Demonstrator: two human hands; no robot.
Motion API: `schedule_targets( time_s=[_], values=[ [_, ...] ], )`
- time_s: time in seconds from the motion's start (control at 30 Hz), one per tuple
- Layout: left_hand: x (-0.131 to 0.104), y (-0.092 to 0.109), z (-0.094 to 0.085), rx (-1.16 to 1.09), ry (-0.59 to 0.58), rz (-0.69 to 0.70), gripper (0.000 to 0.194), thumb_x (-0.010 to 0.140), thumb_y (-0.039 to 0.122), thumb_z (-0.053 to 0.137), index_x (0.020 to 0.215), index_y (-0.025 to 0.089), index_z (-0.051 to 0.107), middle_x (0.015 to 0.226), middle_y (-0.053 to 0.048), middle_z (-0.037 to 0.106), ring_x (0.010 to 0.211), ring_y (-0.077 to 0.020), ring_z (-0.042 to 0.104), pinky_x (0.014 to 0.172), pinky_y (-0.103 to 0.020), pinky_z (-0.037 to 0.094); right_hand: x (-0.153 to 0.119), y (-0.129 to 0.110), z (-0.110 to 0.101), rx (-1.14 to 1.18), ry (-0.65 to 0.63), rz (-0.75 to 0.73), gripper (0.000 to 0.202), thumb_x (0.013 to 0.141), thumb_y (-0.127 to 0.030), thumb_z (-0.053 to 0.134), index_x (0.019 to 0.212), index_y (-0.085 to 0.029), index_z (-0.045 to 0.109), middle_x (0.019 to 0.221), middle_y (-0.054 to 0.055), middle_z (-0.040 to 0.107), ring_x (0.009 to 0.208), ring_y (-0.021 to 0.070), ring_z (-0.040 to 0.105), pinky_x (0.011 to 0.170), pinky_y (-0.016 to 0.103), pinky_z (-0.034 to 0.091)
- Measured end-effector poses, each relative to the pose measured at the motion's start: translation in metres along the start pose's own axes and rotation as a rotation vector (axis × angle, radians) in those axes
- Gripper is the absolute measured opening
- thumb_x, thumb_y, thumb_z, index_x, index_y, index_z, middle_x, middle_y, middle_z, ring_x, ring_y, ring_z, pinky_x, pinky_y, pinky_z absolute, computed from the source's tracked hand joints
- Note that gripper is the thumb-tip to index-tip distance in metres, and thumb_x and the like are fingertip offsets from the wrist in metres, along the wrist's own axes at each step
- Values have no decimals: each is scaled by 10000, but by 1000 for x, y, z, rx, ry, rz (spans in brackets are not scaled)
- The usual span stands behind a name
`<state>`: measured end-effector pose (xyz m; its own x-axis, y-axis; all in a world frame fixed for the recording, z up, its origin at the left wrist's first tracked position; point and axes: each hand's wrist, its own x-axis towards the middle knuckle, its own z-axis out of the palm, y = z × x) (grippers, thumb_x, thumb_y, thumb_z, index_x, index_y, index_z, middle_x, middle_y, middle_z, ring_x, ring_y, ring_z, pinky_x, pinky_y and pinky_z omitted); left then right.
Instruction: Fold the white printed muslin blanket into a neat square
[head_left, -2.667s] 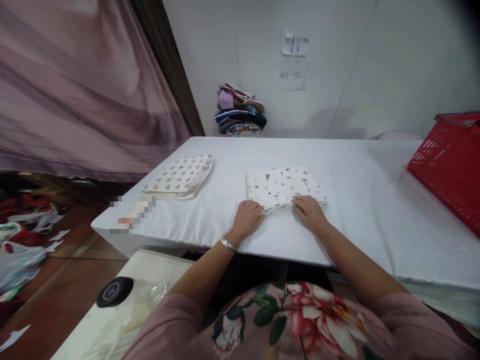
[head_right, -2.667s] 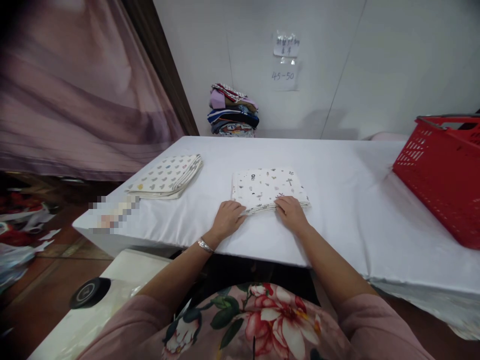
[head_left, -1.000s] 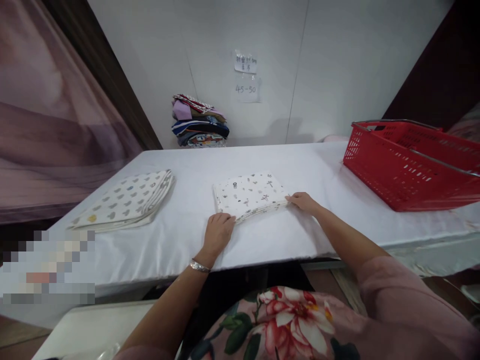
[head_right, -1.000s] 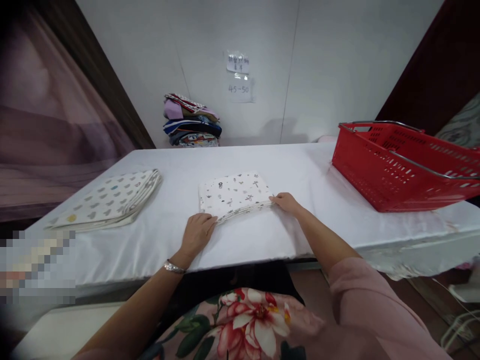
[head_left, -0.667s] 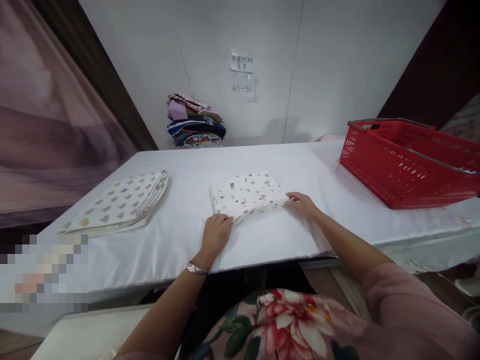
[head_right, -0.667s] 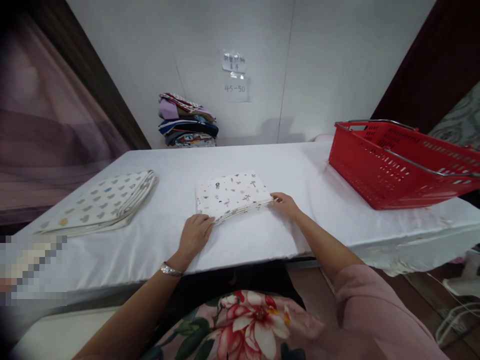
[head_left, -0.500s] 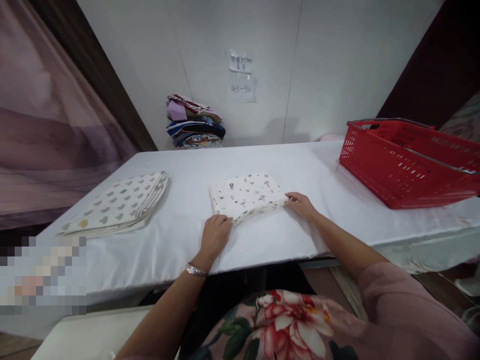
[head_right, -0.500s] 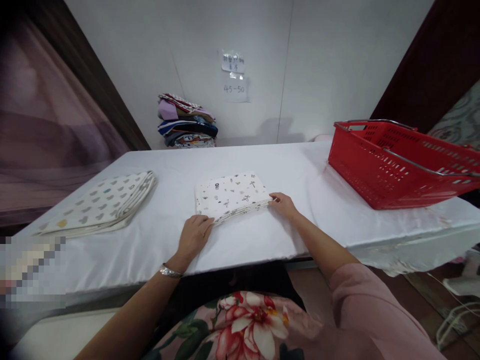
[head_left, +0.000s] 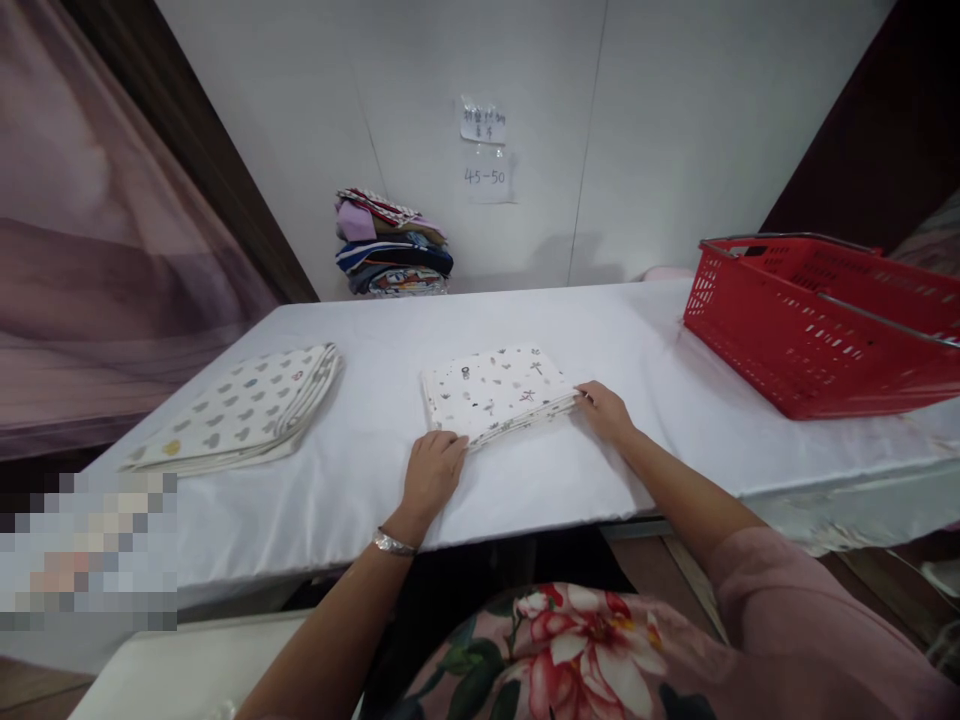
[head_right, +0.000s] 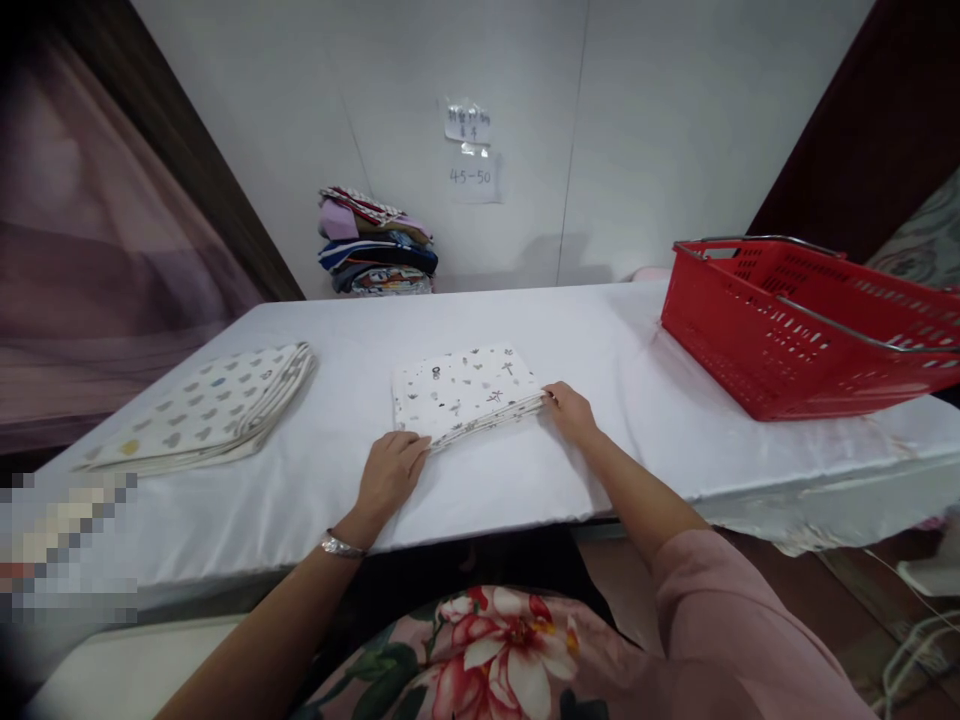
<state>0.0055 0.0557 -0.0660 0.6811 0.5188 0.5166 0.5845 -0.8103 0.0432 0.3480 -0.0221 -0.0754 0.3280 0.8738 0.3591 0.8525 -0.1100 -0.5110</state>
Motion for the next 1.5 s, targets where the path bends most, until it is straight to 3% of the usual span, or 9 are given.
schedule_targets(
  time_s=[0.2,0.53,0.77,0.97,1.07,1.17,1.3,1.4,1.5],
  values=[
    [-1,0,0,2,-18,-23,226,880,229,471,1022,215,646,935,-76,627,920,-223,527,813,-384,403,-3,0,0,-94,-60,5,230,868,-268,420,1015,-226,591,1003,30,626,886,174,561,767,288,416],
    [-1,2,-2,-36,-15,-41,233,864,238,488,1050,217,627,971,-83,620,952,-236,528,833,-397,401,3,8,-4,-32,-143,-7,235,847,-280,463,1015,-218,616,1004,46,634,893,188,568,782,299,422],
    [0,2,-2,12,-32,-33,199,877,235,480,985,209,644,936,-74,627,914,-228,527,810,-385,395,-3,7,-2,-20,-68,10,257,844,-285,458,1029,-215,622,992,42,637,890,188,573,784,307,429],
    [3,2,-8,-46,-32,-60,203,874,293,502,996,201,637,930,-70,624,910,-217,527,824,-381,388,0,9,-8,24,-148,9,259,811,-272,489,1019,-216,634,984,41,645,853,181,582,781,318,453],
    [11,4,-11,-88,6,-95,249,883,346,487,1025,197,627,959,-80,621,930,-220,532,841,-390,391,1,-2,-12,16,-133,-54,310,790,-243,492,1070,-216,621,1108,63,612,997,211,561,875,363,446],
    [23,10,-11,-120,35,-88,279,898,348,455,1072,190,606,1093,-97,606,1041,-230,518,905,-406,384,3,-26,-9,41,-62,-224,366,805,-233,468,1152,-225,587,1278,70,523,1190,229,456,999,405,377],
    [27,19,1,-104,-50,-64,396,884,380,469,1228,190,511,1345,-114,472,1285,-269,359,1043,-471,290,7,-51,6,18,-115,-358,394,870,-351,444,1246,-262,526,1376,61,448,1281,250,373,1040,453,328],
    [19,22,13,-89,-134,-88,567,845,470,504,1316,165,423,1404,-143,401,1339,-297,282,1083,-504,229,8,-47,19,-109,-235,-318,461,880,-451,428,1292,-253,485,1399,84,424,1313,279,331,1057,520,261],
    [10,22,17,-85,-152,-80,597,846,499,488,1324,149,411,1404,-146,402,1346,-293,273,1110,-490,188,4,-33,26,-176,-275,-296,505,893,-493,377,1337,-258,430,1435,70,374,1339,253,290,1078,520,218]
  ],
)
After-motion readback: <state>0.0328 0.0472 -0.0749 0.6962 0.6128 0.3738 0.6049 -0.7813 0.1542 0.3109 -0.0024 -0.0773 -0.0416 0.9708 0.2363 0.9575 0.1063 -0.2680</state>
